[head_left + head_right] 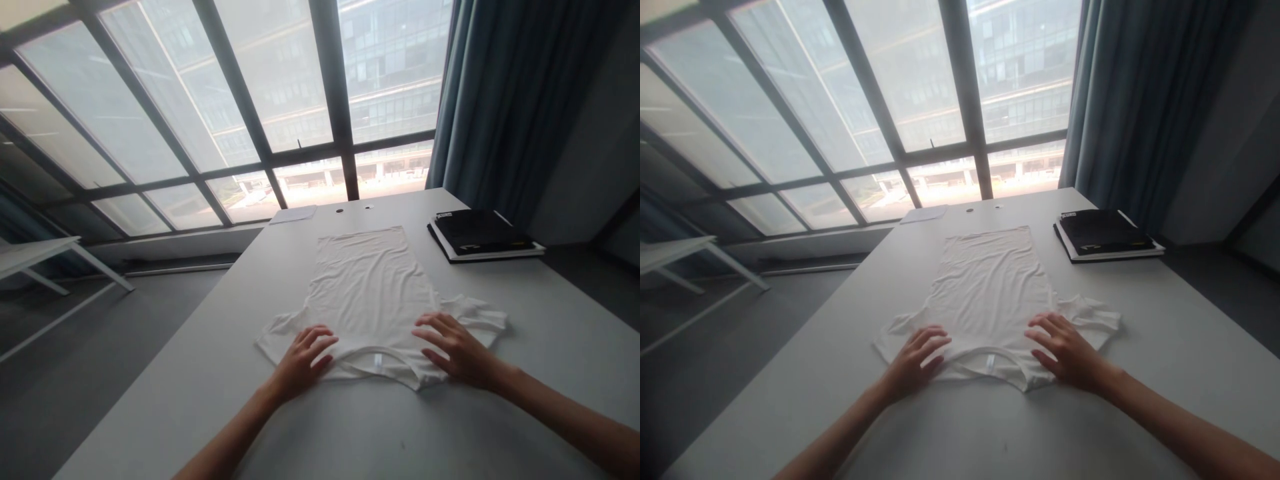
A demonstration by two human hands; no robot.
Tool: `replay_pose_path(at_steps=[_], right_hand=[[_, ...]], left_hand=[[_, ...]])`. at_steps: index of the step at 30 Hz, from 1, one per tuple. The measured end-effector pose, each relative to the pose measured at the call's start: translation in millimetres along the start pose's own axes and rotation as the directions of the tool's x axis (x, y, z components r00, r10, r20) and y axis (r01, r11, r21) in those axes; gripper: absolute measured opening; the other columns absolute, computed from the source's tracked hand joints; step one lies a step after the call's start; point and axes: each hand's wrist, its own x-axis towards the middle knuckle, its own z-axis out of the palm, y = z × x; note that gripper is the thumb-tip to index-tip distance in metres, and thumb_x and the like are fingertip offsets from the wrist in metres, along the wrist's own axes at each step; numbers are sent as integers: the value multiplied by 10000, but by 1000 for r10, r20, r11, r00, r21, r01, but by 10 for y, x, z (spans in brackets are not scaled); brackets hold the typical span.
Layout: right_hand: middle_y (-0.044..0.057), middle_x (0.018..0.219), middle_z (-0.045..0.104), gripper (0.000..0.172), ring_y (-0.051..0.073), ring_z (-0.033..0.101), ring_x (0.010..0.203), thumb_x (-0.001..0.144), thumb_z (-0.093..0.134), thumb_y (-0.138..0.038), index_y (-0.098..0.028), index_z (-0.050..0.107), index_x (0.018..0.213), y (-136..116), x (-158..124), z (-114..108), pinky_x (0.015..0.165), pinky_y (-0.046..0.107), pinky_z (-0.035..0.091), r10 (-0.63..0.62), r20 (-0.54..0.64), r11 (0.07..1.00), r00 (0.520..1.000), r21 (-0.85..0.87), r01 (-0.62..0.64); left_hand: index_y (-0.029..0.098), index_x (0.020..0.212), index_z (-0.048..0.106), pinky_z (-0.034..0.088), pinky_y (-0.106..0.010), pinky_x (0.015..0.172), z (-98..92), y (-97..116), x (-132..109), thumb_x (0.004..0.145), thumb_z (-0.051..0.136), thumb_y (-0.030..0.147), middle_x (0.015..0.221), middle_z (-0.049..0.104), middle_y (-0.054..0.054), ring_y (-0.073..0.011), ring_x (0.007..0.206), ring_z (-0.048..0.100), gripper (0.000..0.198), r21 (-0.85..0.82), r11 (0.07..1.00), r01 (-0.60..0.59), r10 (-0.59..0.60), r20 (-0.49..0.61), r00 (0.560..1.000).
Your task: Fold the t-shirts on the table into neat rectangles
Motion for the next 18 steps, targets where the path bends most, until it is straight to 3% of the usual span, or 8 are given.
replay_pose_path(at_steps=[3, 6, 13, 18], right_hand=[[102, 1172, 654, 257, 258, 577, 1107, 922, 627, -299, -256, 682, 1169, -363, -16, -26, 981, 451, 439, -92, 55, 995, 994, 36, 90], [85, 1142, 650, 197, 255, 560, 1091, 895, 654, -288, -240, 691, 1083, -554, -34, 37, 1010, 469, 393, -138, 116, 990, 984, 4, 139], [85, 1119, 655, 114, 255, 551, 1103, 925, 568, -169, -201, 670, 964, -507, -112, 27, 1038, 491, 354, -114, 150, 986, 982, -102, 130], [89, 1136, 648, 141, 246, 553, 1058, 943, 533, -139, -196, 659, 914, -520, -143, -131, 991, 446, 398, -91, 87, 990, 992, -104, 99]], left_hand=[[352, 1209, 673, 481, -444, 1014, -42, 239, 32, 983, 561, 301, 1149, 680, -67, -229, 1119, 593, 258, -30, 997, -78, 79, 64, 995], [337, 1176, 675, 461, -426, 1009, -59, 415, 119, 985, 553, 266, 1167, 652, -69, -231, 1100, 568, 238, 5, 996, -92, 91, 139, 986], [258, 977, 655, 456, -422, 957, -96, 447, 222, 955, 576, 214, 1194, 606, -83, -255, 1096, 533, 93, 137, 989, -54, 31, 163, 986], [266, 950, 634, 434, -414, 959, -293, 547, 137, 1004, 510, 243, 1206, 624, -66, -241, 1112, 537, 138, 148, 971, -188, 162, 168, 972]])
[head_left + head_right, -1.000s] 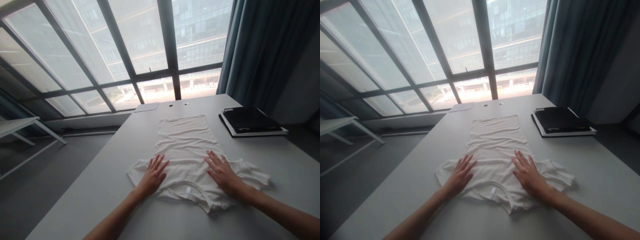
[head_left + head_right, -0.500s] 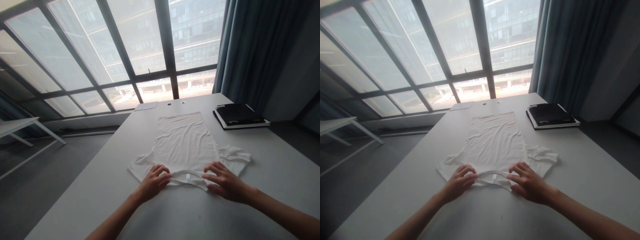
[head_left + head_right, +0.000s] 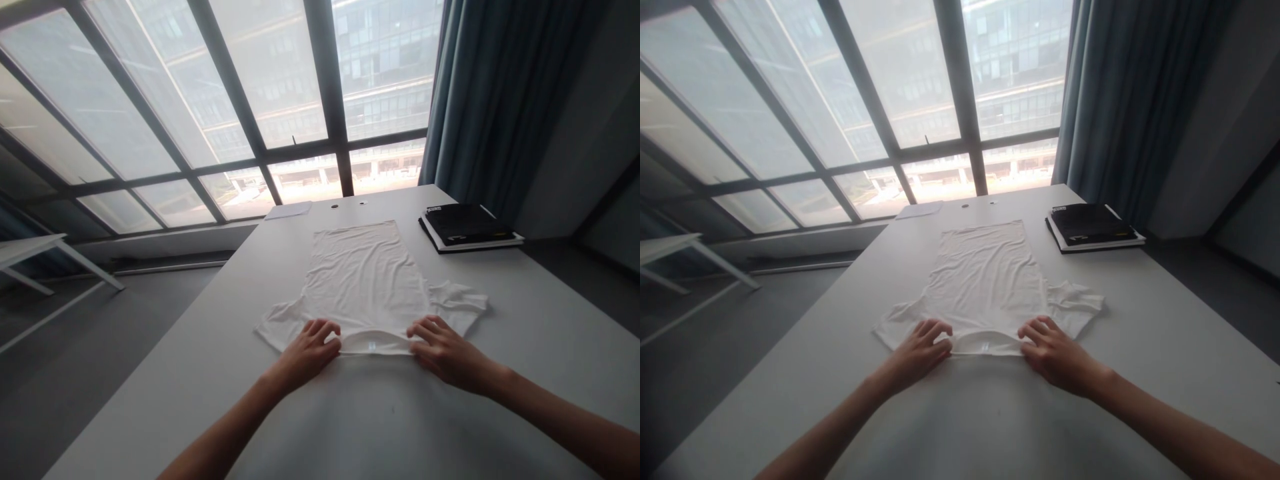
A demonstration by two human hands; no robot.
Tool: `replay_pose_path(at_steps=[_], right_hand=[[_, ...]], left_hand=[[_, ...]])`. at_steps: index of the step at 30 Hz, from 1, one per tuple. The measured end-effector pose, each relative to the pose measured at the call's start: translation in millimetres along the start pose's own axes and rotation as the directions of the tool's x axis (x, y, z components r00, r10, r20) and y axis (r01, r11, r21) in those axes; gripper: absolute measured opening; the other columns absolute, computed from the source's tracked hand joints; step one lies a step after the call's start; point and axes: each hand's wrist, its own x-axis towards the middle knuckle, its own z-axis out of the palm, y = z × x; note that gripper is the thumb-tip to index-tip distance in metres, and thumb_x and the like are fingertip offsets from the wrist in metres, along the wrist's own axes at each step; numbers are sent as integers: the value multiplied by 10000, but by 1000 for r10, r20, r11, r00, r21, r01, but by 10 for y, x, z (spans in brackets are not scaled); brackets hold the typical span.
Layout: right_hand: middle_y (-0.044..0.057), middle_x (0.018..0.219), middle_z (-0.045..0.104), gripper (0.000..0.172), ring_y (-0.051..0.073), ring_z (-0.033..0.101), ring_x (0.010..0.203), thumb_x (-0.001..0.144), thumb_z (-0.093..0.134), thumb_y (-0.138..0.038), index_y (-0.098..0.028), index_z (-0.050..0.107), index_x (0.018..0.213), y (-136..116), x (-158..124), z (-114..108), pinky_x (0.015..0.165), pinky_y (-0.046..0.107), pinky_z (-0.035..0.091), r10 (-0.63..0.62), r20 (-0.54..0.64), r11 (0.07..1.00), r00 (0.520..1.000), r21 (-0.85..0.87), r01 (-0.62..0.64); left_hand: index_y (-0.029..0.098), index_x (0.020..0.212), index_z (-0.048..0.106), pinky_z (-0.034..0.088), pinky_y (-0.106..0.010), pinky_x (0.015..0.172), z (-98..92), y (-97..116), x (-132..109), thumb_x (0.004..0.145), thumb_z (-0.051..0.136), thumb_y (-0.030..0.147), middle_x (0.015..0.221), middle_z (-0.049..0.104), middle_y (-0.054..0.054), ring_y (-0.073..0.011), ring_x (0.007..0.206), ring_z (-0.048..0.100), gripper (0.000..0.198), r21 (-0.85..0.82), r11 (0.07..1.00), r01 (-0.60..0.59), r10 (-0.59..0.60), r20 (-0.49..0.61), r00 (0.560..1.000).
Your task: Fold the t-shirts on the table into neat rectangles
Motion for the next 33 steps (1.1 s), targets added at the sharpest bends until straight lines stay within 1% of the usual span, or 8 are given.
replay_pose_path(at_steps=[8, 11, 13, 17, 21, 26, 31, 33], right_hand=[[84, 1032, 666, 261, 232, 580, 961, 940, 495, -80, -204, 667, 1091, -5, -160, 48, 929, 422, 432, -53, 5, 998, 999, 27, 53], [99, 1082, 666, 338, 237, 592, 979, 961, 510, -143, -200, 592, 1284, -27, -176, 54, 912, 412, 453, -32, 21, 996, 999, 83, 31], [101, 1085, 666, 321, 239, 599, 983, 958, 519, -165, -198, 596, 1268, -5, -185, 48, 897, 403, 467, 25, 24, 994, 999, 107, -27], [99, 1083, 673, 238, 244, 617, 989, 956, 478, -167, -206, 658, 1108, 177, -296, 54, 873, 391, 492, 213, -25, 976, 977, 49, -211], [110, 1182, 668, 283, 275, 610, 1112, 966, 471, -265, -207, 668, 1161, 467, -536, 72, 928, 410, 502, 437, -104, 897, 893, -22, -441], [93, 1118, 696, 299, 266, 630, 1050, 954, 432, -287, -218, 709, 1043, 837, -678, 87, 924, 401, 508, 625, -174, 772, 761, -3, -635], [140, 1083, 700, 302, 293, 613, 1029, 905, 495, -306, -164, 721, 1046, 1274, -456, 88, 922, 401, 478, 705, -242, 682, 666, -27, -731], [133, 985, 713, 271, 284, 622, 952, 864, 555, -341, -160, 738, 949, 1439, -353, 76, 853, 367, 476, 756, -192, 637, 626, -10, -771]], left_hand=[[246, 942, 635, 468, -304, 814, 88, 165, -375, 1008, 526, 253, 942, 691, -30, -160, 849, 614, 128, -206, 974, -92, 100, 30, 995], [222, 937, 630, 462, -273, 759, 166, 153, -364, 1001, 538, 257, 874, 670, -29, -155, 801, 609, 118, -277, 958, 68, -94, -81, 992], [217, 940, 624, 456, -266, 745, 202, 139, -292, 984, 566, 253, 885, 660, -29, -162, 813, 604, 81, -296, 937, 186, -228, -113, 967], [220, 929, 617, 447, -253, 719, 289, 126, -166, 921, 637, 221, 881, 638, -10, -163, 799, 593, 21, -314, 913, 260, -280, -19, 960], [224, 918, 621, 441, -249, 710, 377, 100, -210, 917, 603, 198, 860, 611, -8, -161, 784, 575, 31, -320, 909, 268, -276, 22, 961], [223, 917, 630, 457, -253, 720, 368, -46, -183, 971, 536, 236, 836, 632, -10, -150, 751, 583, 109, -385, 897, 217, -235, -1, 972], [219, 975, 647, 481, -305, 866, 237, -118, 335, 1005, 497, 251, 970, 676, -51, -181, 919, 623, 156, -396, 911, 119, -179, -118, 977], [222, 995, 657, 489, -318, 897, 227, -101, 627, 1003, 502, 253, 1011, 684, -60, -188, 953, 632, 158, -403, 913, 63, -117, -109, 987]])
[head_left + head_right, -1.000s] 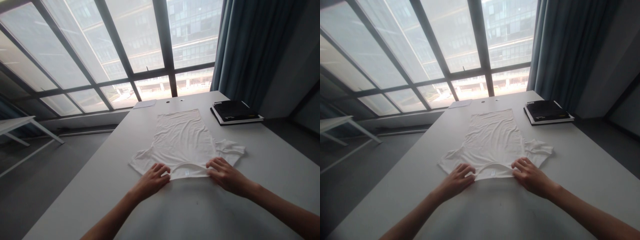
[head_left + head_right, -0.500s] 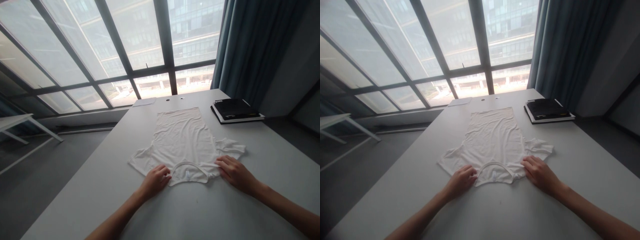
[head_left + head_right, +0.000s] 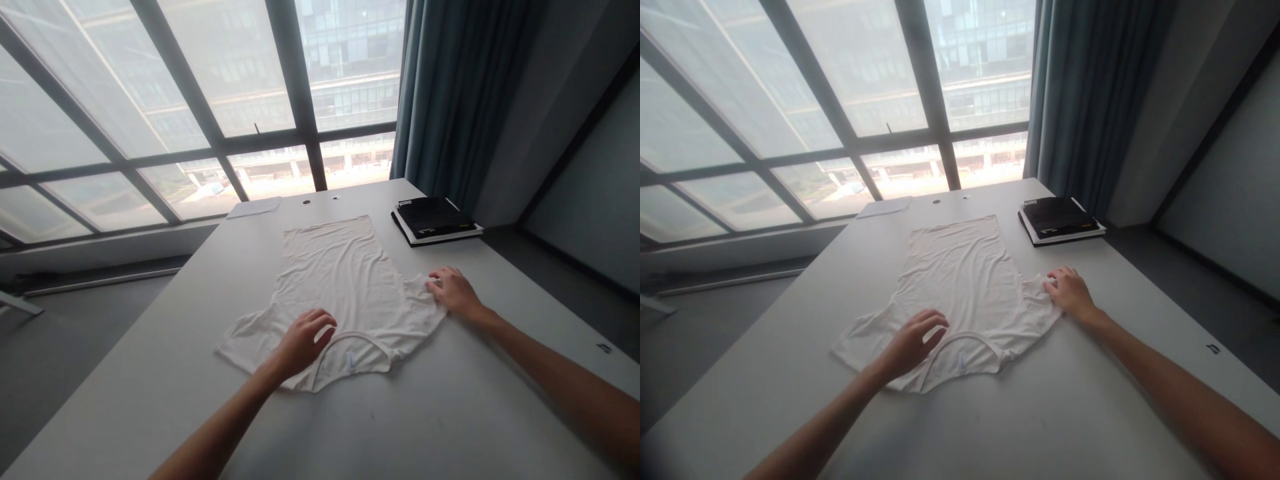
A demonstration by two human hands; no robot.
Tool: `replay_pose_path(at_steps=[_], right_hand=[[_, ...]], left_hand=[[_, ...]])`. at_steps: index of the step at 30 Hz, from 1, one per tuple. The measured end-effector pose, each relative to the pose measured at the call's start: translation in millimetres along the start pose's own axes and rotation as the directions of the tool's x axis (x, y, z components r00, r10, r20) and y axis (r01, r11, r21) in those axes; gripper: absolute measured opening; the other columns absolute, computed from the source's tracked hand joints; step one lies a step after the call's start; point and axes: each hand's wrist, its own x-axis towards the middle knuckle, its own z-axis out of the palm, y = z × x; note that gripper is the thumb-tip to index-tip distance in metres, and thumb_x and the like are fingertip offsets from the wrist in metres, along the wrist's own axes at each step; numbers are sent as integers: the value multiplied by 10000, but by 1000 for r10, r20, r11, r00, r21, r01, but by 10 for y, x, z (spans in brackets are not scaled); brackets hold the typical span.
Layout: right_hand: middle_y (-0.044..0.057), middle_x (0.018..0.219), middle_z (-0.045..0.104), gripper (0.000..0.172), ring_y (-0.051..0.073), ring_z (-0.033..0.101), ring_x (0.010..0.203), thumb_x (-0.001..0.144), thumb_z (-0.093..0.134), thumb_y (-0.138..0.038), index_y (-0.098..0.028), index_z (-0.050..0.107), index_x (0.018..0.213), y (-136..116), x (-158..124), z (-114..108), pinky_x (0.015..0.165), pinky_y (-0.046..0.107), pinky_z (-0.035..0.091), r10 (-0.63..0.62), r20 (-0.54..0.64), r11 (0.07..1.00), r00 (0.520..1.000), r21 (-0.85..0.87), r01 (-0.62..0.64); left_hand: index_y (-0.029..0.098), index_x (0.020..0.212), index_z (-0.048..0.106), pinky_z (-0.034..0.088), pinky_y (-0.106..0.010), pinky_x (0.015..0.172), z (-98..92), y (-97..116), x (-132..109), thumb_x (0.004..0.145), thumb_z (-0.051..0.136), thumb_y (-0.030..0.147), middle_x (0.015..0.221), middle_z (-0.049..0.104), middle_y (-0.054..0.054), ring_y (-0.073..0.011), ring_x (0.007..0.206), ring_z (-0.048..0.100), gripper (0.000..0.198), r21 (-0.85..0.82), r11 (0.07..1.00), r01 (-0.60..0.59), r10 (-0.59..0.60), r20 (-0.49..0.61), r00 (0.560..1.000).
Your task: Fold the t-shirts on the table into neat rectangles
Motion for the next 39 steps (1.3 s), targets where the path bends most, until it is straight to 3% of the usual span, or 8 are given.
replay_pose_path(at_steps=[3, 8, 12, 15, 19, 28, 34, 39], right_hand=[[71, 786, 710, 238, 216, 621, 756, 835, 576, -364, -187, 707, 746, 58, 214, 14, 700, 297, 442, 71, 116, 990, 991, 111, -84], [56, 736, 705, 231, 197, 613, 677, 846, 576, -371, -199, 674, 726, 181, 378, 29, 628, 287, 408, 294, 60, 944, 954, 137, -300], [123, 924, 713, 241, 266, 629, 882, 903, 507, -312, -178, 706, 889, 113, 313, 61, 783, 348, 469, 191, -87, 981, 978, -24, -194], [144, 1158, 682, 319, 288, 599, 1084, 953, 431, -271, -171, 687, 1116, -89, 130, 96, 958, 408, 459, -11, -182, 998, 983, -59, 1], [137, 1483, 519, 475, 283, 435, 1386, 1002, 382, -344, -173, 536, 1418, -261, -177, 183, 1131, 458, 359, -244, 52, 964, 968, -94, 248], [157, 1585, 376, 550, 314, 324, 1475, 1008, 359, -397, -171, 443, 1503, -152, -332, 184, 1152, 593, 307, -135, 154, 968, 979, -192, 164], [149, 1580, 392, 543, 285, 290, 1493, 1030, 325, -361, -141, 405, 1520, -691, -283, 255, 1180, 533, 301, -273, 109, 960, 956, -29, 277], [143, 1593, 372, 520, 289, 281, 1497, 1035, 326, -388, -175, 436, 1497, -917, -297, 471, 1176, 551, 289, -374, 156, 927, 914, 36, 373]], left_hand=[[229, 1048, 670, 502, -335, 937, 170, 17, 362, 998, 511, 258, 1094, 690, -71, -196, 1011, 644, 169, -25, 997, -77, 78, 62, 995], [258, 1319, 592, 369, -475, 1152, 540, -78, 555, 985, 554, 297, 1441, 558, -81, -260, 1372, 472, 339, 38, 990, -139, 133, 126, 983], [287, 1447, 495, 237, -553, 1217, 642, -142, 490, 1000, 523, 330, 1576, 414, -60, -275, 1499, 285, 450, 96, 982, -162, 140, 202, 969], [291, 1488, 450, 190, -553, 1233, 617, -148, 460, 1024, 466, 338, 1607, 362, -44, -258, 1518, 235, 467, 126, 976, -176, 145, 225, 964], [322, 1548, 353, 153, -586, 1229, 581, -120, 437, 1026, 455, 443, 1647, 263, -45, -283, 1533, 169, 546, 140, 971, -195, 149, 287, 946], [354, 1550, 346, 178, -601, 1214, 445, -45, 419, 999, 502, 498, 1642, 274, -61, -303, 1528, 184, 591, 51, 983, -178, 155, 305, 940], [287, 1504, 434, 206, -551, 1222, 125, -352, 249, 1039, 438, 347, 1586, 398, -69, -250, 1506, 270, 469, 153, 986, 60, -80, 131, 988], [233, 1481, 468, 216, -578, 1207, -34, -723, -255, 1037, 408, 333, 1569, 421, -104, -278, 1495, 292, 459, 309, 903, 298, -298, -48, 953]])
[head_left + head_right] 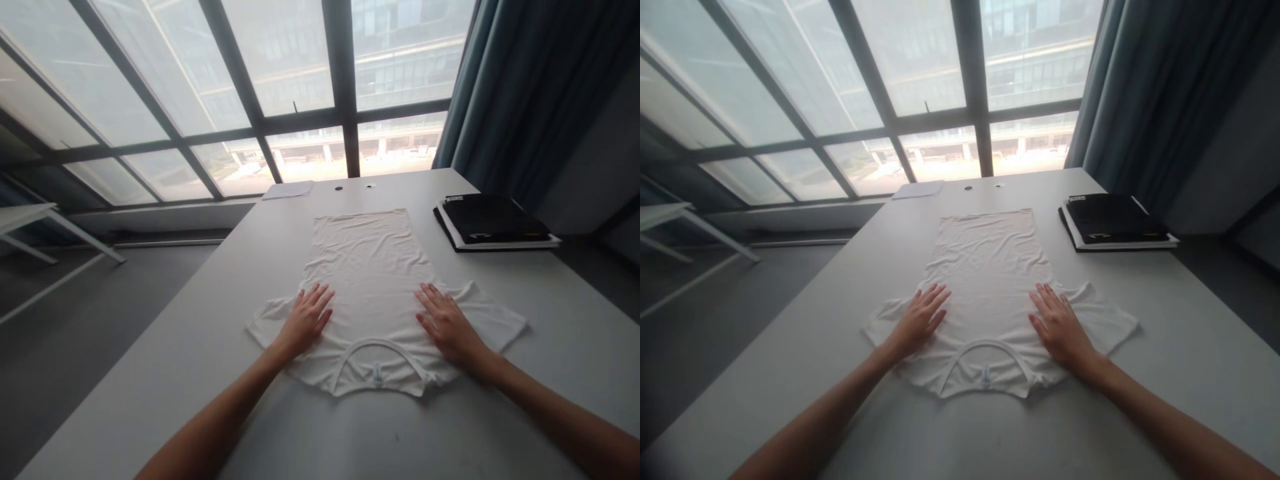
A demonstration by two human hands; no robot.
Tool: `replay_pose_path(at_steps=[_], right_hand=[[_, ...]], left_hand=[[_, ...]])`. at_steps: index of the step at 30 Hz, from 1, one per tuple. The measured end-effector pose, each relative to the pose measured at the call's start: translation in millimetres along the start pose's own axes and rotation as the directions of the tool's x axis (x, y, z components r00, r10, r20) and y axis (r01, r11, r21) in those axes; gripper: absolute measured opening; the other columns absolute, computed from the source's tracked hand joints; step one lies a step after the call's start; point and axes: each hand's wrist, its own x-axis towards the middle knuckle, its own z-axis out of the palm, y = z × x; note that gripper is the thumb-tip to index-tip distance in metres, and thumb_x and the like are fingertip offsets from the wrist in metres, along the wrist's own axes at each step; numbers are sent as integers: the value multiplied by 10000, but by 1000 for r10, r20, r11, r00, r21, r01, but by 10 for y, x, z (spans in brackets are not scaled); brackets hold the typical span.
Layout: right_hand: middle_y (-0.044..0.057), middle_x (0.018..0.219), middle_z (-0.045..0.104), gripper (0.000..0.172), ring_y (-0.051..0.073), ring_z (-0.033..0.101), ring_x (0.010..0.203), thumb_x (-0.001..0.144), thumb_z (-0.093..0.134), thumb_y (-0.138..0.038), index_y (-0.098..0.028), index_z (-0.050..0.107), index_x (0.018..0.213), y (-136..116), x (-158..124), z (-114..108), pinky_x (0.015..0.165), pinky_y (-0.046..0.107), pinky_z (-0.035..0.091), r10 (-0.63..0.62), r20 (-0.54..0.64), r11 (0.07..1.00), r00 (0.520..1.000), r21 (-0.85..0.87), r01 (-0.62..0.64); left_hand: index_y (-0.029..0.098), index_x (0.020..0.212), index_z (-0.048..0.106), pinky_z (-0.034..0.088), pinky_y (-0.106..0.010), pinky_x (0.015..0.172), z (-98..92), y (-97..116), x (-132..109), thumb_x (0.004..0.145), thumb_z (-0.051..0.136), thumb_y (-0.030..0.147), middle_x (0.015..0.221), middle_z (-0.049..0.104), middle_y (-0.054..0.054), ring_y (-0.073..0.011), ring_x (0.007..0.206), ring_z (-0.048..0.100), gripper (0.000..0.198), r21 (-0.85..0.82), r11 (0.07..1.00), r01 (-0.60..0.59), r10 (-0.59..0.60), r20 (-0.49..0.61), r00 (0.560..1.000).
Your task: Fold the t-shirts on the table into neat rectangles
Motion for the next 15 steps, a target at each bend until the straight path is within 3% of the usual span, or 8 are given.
replay_pose_path(at_steps=[7, 9, 12, 15], right_hand=[[156, 1595, 364, 531, 303, 260, 1503, 1022, 352, -404, -162, 459, 1482, 76, -38, 194, 1170, 564, 291, -30, -7, 997, 1000, -74, 30], [157, 1594, 366, 531, 305, 271, 1499, 1016, 369, -406, -161, 469, 1477, 92, -53, 208, 1172, 562, 293, -41, -11, 996, 999, -85, 39], [164, 1585, 379, 530, 311, 291, 1490, 1013, 370, -405, -151, 485, 1465, 101, -61, 217, 1168, 557, 306, -43, -13, 994, 999, -97, 41], [172, 1570, 402, 522, 321, 317, 1478, 1008, 368, -406, -155, 512, 1443, 109, -58, 223, 1158, 562, 320, -44, -23, 994, 999, -97, 42]], left_hand=[[134, 1561, 306, 249, -603, 1178, 150, -529, -628, 1026, 394, 423, 1624, 272, -196, -357, 1513, 209, 615, 69, 951, 302, -293, -116, 949], [118, 1532, 359, 285, -555, 1179, 111, -623, -727, 1022, 393, 415, 1592, 341, -204, -341, 1493, 274, 592, 49, 940, 338, -328, -152, 932], [145, 1346, 585, 391, -468, 1128, -59, -779, -700, 1014, 385, 366, 1409, 569, -167, -293, 1335, 507, 446, 8, 934, 358, -352, -164, 922], [188, 1181, 682, 462, -418, 1040, -284, -962, -496, 963, 441, 313, 1183, 680, -120, -255, 1119, 628, 348, -38, 937, 347, -348, -142, 927]])
